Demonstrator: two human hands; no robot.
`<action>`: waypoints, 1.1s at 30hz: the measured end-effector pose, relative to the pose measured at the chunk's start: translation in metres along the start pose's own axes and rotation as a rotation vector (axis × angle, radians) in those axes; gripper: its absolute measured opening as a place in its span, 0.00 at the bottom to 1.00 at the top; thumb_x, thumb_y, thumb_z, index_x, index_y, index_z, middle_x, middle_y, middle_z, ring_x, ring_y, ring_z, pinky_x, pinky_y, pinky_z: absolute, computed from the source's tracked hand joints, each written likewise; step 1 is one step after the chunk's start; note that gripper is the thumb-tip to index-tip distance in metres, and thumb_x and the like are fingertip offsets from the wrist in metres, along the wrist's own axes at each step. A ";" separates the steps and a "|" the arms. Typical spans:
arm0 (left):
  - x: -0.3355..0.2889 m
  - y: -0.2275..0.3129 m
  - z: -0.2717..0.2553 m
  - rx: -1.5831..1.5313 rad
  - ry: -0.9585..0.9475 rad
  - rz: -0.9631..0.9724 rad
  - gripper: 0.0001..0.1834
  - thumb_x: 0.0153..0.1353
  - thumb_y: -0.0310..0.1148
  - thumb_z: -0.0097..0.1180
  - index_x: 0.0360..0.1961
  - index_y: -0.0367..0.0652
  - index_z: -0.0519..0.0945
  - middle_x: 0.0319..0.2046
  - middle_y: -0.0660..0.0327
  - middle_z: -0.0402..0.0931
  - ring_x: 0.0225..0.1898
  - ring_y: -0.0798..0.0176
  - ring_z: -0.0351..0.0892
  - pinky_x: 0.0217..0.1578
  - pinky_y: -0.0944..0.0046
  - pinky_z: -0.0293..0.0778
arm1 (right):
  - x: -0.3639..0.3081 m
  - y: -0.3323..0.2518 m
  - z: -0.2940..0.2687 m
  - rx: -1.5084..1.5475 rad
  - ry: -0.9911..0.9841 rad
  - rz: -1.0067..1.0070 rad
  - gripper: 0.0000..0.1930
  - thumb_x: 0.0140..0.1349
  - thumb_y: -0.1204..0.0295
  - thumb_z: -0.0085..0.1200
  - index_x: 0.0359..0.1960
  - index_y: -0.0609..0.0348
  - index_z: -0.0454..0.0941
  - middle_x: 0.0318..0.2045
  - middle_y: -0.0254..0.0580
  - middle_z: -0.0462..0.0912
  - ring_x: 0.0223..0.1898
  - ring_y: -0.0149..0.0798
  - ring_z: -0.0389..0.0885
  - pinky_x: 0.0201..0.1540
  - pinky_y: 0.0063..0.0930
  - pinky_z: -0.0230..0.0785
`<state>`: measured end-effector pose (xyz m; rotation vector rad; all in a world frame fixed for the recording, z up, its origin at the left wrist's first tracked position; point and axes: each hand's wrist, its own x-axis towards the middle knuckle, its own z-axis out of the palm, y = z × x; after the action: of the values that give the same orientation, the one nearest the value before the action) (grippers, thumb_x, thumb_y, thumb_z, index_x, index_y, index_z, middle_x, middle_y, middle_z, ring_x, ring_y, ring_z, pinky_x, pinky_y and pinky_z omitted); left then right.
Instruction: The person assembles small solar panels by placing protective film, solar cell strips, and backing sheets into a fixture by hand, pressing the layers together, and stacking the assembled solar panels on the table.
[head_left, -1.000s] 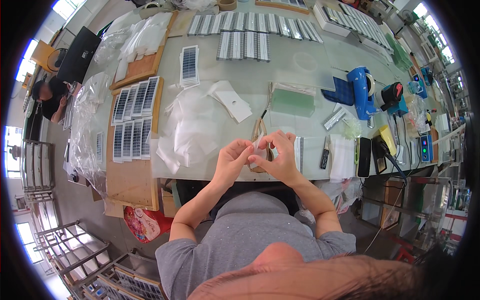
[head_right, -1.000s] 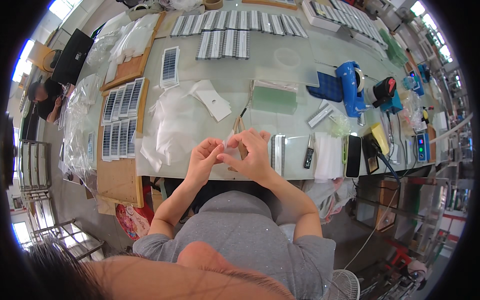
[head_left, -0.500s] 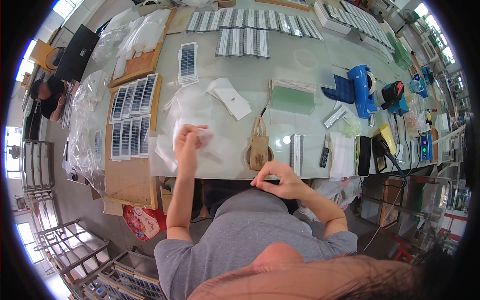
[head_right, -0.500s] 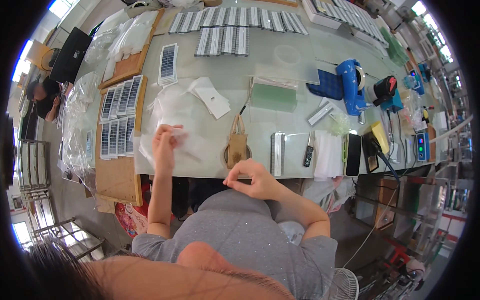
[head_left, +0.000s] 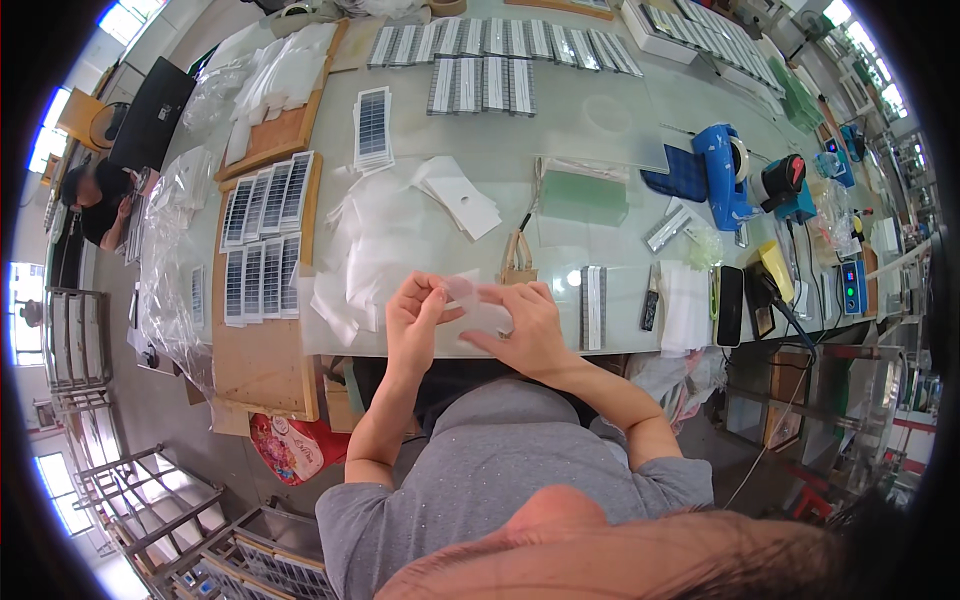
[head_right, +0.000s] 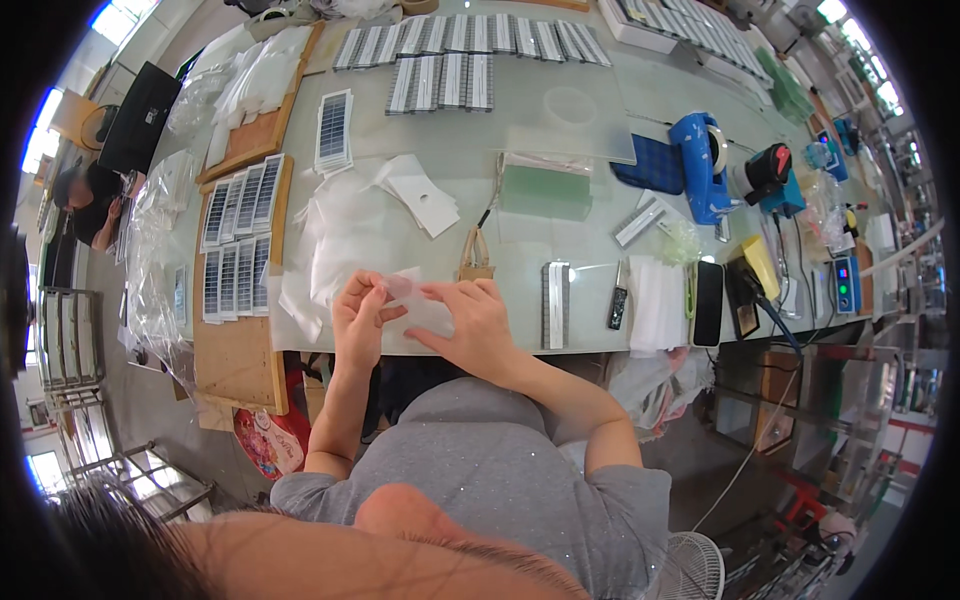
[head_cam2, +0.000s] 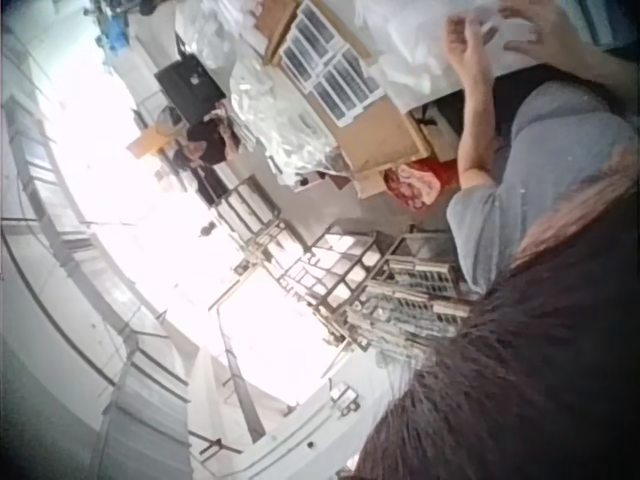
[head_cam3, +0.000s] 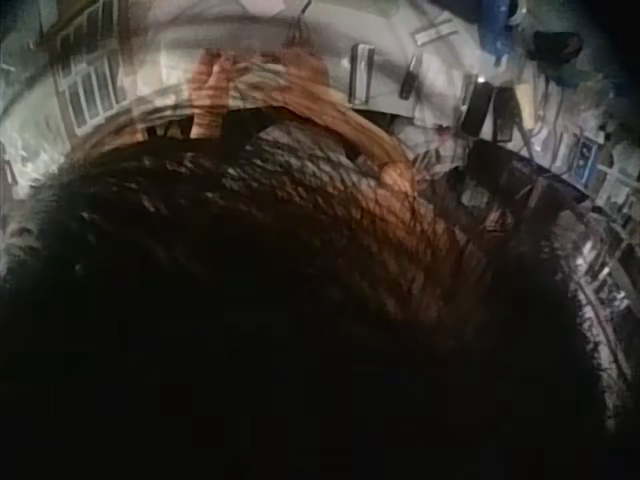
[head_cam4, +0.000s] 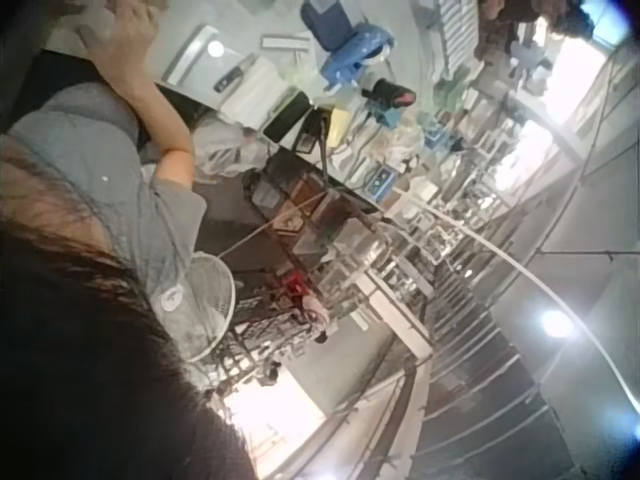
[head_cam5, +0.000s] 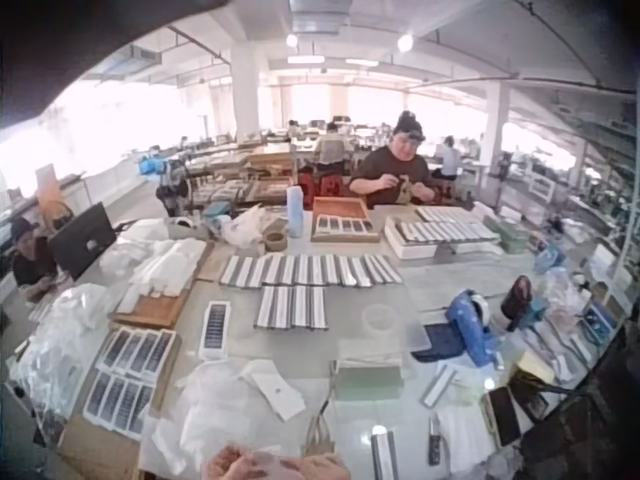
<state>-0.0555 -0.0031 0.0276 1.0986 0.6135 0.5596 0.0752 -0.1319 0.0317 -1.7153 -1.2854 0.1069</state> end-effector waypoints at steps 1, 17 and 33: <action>0.002 0.001 -0.005 -0.039 0.011 0.015 0.03 0.70 0.25 0.47 0.38 0.40 0.73 0.45 0.57 0.80 0.45 0.67 0.81 0.45 0.61 0.82 | -0.006 0.007 0.001 0.005 -0.032 -0.014 0.21 0.47 0.64 0.74 0.39 0.59 0.81 0.32 0.38 0.84 0.34 0.40 0.81 0.45 0.34 0.65; 0.050 0.002 -0.042 1.366 0.512 0.911 0.10 0.59 0.24 0.58 0.43 0.39 0.78 0.44 0.55 0.79 0.46 0.55 0.79 0.43 0.57 0.75 | -0.046 0.028 -0.031 0.580 -0.489 0.542 0.05 0.62 0.77 0.61 0.37 0.62 0.86 0.31 0.35 0.86 0.32 0.22 0.79 0.33 0.18 0.69; -0.018 -0.102 -0.016 1.218 -0.384 1.139 0.18 0.45 0.32 0.66 0.41 0.59 0.84 0.42 0.70 0.71 0.43 0.63 0.68 0.44 0.61 0.67 | -0.021 0.095 -0.011 -0.081 -0.094 0.240 0.09 0.52 0.62 0.68 0.32 0.49 0.84 0.36 0.29 0.75 0.45 0.38 0.68 0.53 0.39 0.49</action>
<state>-0.0684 -0.0411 -0.0691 2.6783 -0.1753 0.9161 0.1384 -0.1542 -0.0404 -1.9500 -1.1597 0.2821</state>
